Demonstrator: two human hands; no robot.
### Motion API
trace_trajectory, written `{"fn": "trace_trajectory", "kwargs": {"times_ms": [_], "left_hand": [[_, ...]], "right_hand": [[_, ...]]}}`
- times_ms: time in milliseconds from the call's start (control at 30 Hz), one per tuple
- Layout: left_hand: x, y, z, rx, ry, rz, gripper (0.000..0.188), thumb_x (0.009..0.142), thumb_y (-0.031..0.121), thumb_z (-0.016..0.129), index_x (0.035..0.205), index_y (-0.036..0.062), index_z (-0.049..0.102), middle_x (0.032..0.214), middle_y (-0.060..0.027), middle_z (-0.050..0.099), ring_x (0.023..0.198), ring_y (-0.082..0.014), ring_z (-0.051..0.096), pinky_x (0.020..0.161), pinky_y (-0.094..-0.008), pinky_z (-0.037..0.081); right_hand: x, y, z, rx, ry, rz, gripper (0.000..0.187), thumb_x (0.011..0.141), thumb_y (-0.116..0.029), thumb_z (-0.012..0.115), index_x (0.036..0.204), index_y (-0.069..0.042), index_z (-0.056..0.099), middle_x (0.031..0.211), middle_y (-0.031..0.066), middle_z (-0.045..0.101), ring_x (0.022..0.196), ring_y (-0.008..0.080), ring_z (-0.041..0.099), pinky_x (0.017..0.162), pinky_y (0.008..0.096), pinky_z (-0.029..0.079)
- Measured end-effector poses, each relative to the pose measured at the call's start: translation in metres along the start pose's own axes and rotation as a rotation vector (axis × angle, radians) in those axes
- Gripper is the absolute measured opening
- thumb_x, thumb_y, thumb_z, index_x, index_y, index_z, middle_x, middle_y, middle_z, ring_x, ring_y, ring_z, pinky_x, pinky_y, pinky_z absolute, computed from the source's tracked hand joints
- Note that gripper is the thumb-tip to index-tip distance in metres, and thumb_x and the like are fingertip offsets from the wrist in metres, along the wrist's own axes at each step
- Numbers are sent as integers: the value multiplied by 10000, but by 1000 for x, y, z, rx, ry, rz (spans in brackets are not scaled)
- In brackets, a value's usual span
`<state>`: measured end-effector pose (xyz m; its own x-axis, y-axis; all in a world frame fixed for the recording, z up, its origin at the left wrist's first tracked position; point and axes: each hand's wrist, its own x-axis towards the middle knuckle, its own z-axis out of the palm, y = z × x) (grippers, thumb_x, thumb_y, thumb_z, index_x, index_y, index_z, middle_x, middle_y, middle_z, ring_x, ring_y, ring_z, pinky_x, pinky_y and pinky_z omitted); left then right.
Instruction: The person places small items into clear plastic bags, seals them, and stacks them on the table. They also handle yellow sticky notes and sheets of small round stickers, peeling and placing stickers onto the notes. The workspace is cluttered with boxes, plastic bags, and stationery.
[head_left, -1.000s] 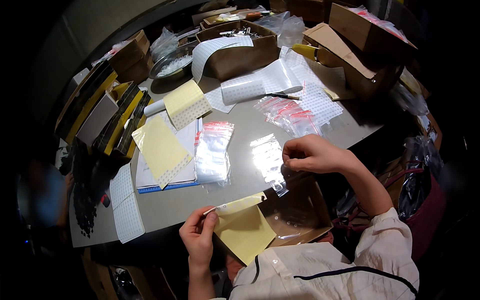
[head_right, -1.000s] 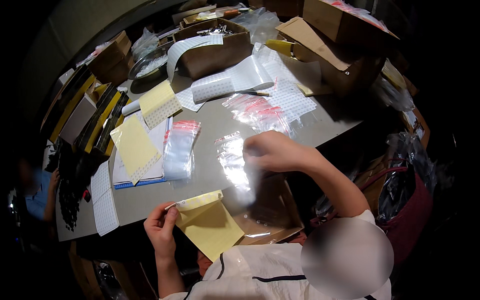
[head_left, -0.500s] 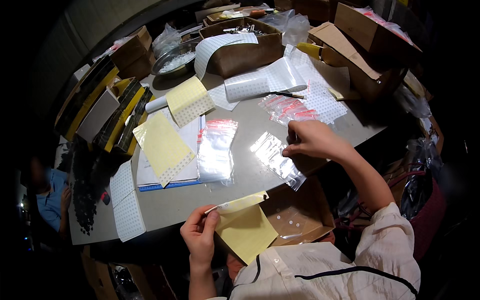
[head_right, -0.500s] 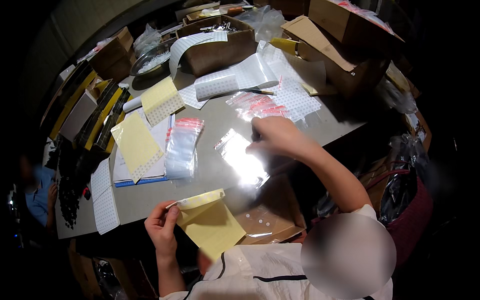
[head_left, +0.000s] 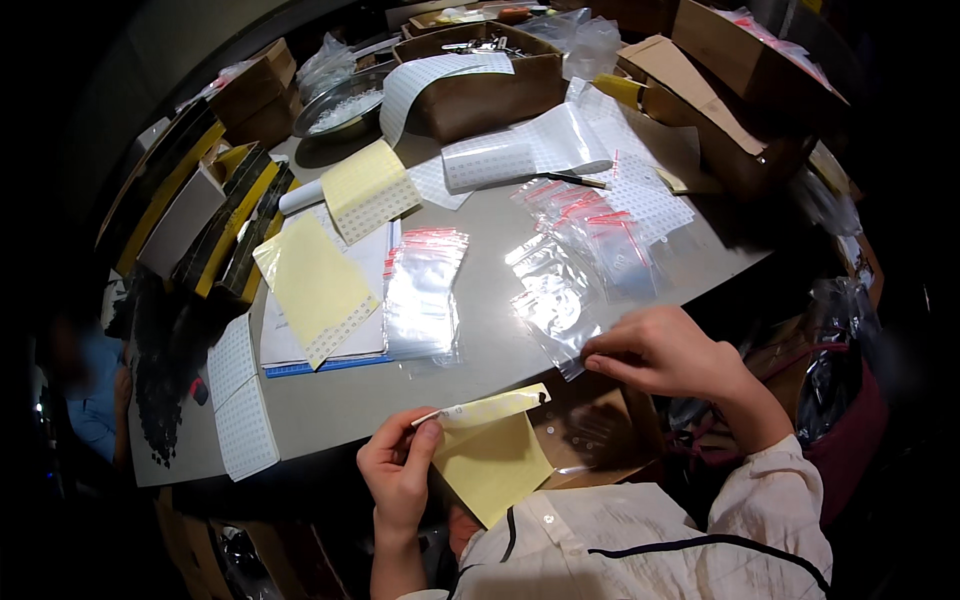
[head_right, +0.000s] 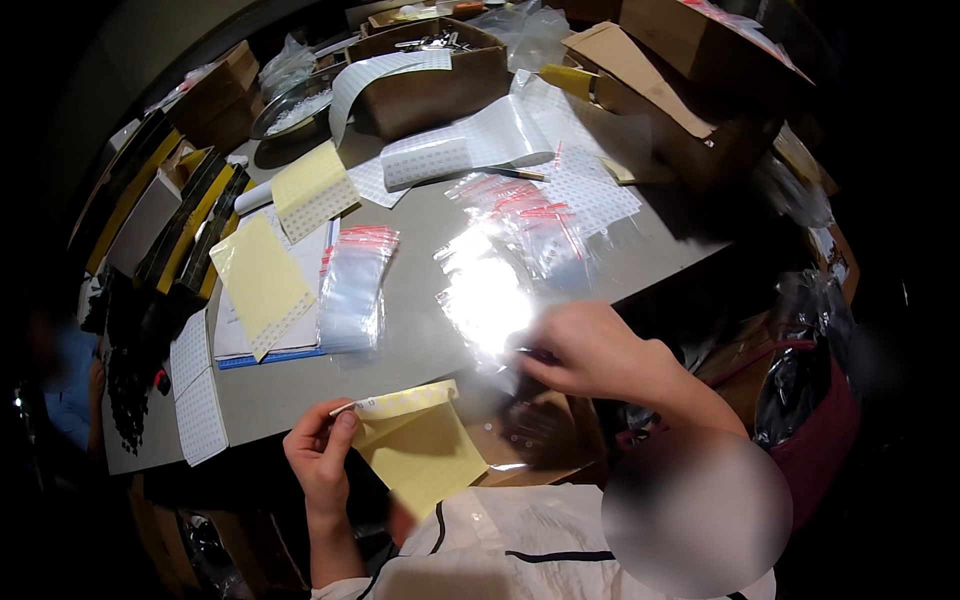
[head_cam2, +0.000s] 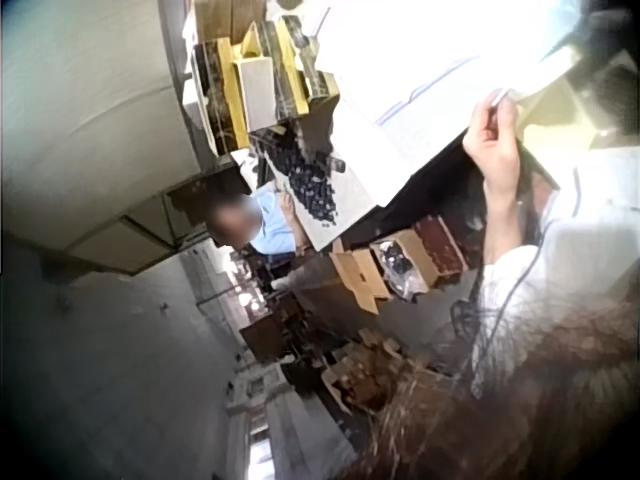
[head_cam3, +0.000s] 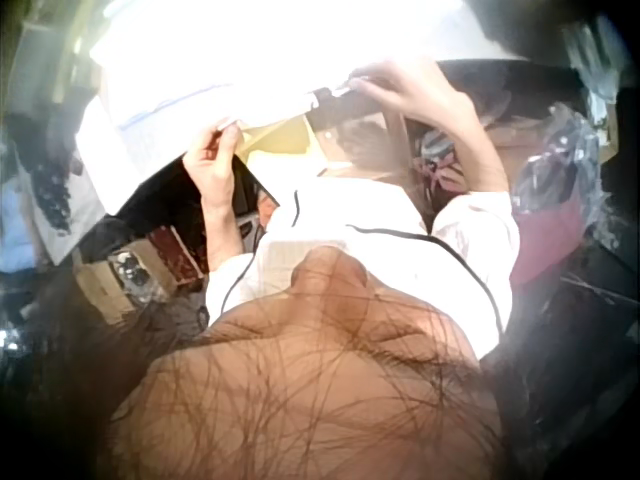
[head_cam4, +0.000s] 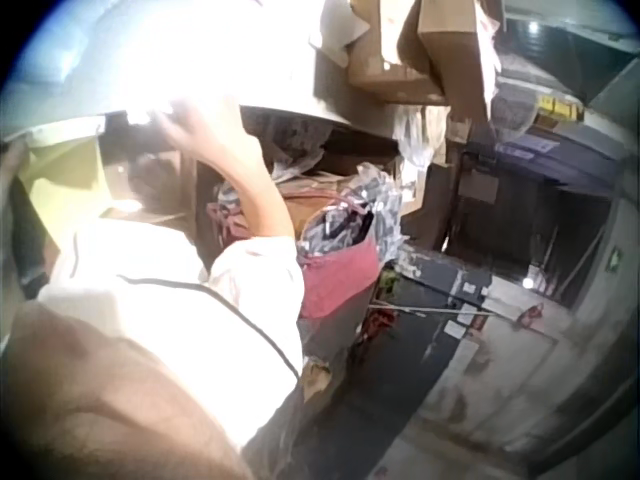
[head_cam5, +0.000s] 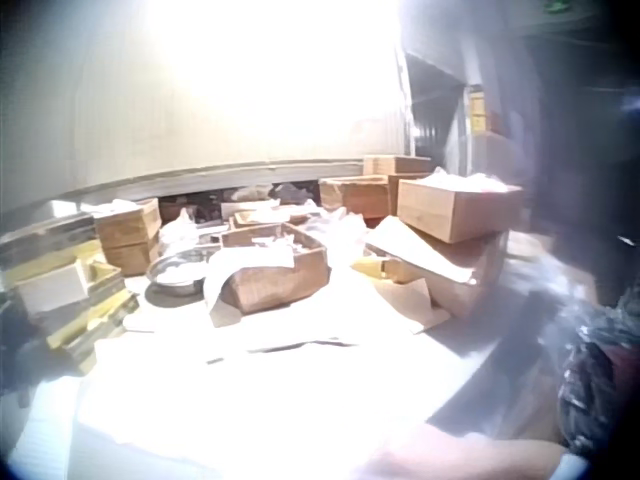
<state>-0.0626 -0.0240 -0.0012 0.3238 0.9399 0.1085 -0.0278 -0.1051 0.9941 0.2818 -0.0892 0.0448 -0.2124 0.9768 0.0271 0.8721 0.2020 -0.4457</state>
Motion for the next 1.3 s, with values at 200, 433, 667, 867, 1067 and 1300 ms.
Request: {"fn": "trace_trajectory", "kwargs": {"times_ms": [200, 433, 667, 867, 1067, 1300], "left_hand": [[1, 5, 10, -15, -6, 19, 162, 997, 22, 699, 1127, -71, 725, 922, -35, 728, 796, -48, 635, 728, -192, 497], [-6, -1, -5, -10, 65, 13, 160, 992, 21, 703, 1124, -66, 726, 940, -31, 725, 819, -61, 636, 752, -197, 496], [-9, 0, -19, 21, 187, -12, 198, 963, 99, 734, 1094, -50, 740, 916, -30, 729, 815, -69, 622, 776, -210, 463], [0, 4, -22, -2, 149, 27, 202, 972, 83, 732, 1116, -59, 737, 950, -42, 730, 852, -83, 644, 808, -210, 482], [-1, 19, -23, 29, 46, 8, 194, 998, 69, 695, 1140, -56, 736, 999, -57, 738, 908, -104, 650, 842, -226, 495], [5, 19, 34, 176, -204, 43, 118, 1030, 39, 647, 1122, -34, 663, 806, -27, 725, 704, -15, 602, 603, -202, 481]], "right_hand": [[31, 24, 6, 263, 119, -116, 204, 937, -104, 710, 1100, -17, 624, 914, 127, 650, 839, 309, 643, 740, 396, 514], [38, 14, 17, -152, 205, -67, 240, 893, -94, 734, 1006, -13, 538, 905, 162, 657, 894, 394, 633, 768, 493, 508], [22, 4, -13, -6, -26, 114, 377, 929, -208, 779, 1227, -62, 599, 999, 141, 664, 1005, 359, 627, 871, 462, 484], [20, 20, 11, -357, 164, -177, 634, 677, -42, 796, 1288, -85, 632, 1323, 139, 587, 1352, 351, 485, 1159, 504, 347], [-11, -8, 0, 0, -89, -307, 300, 906, -81, 714, 1204, -48, 701, 1235, 108, 681, 1218, 269, 618, 1180, 512, 335], [3, -39, 2, 266, 299, -301, 216, 946, -143, 754, 1119, -44, 671, 1086, 109, 680, 1033, 300, 632, 977, 406, 458]]}}
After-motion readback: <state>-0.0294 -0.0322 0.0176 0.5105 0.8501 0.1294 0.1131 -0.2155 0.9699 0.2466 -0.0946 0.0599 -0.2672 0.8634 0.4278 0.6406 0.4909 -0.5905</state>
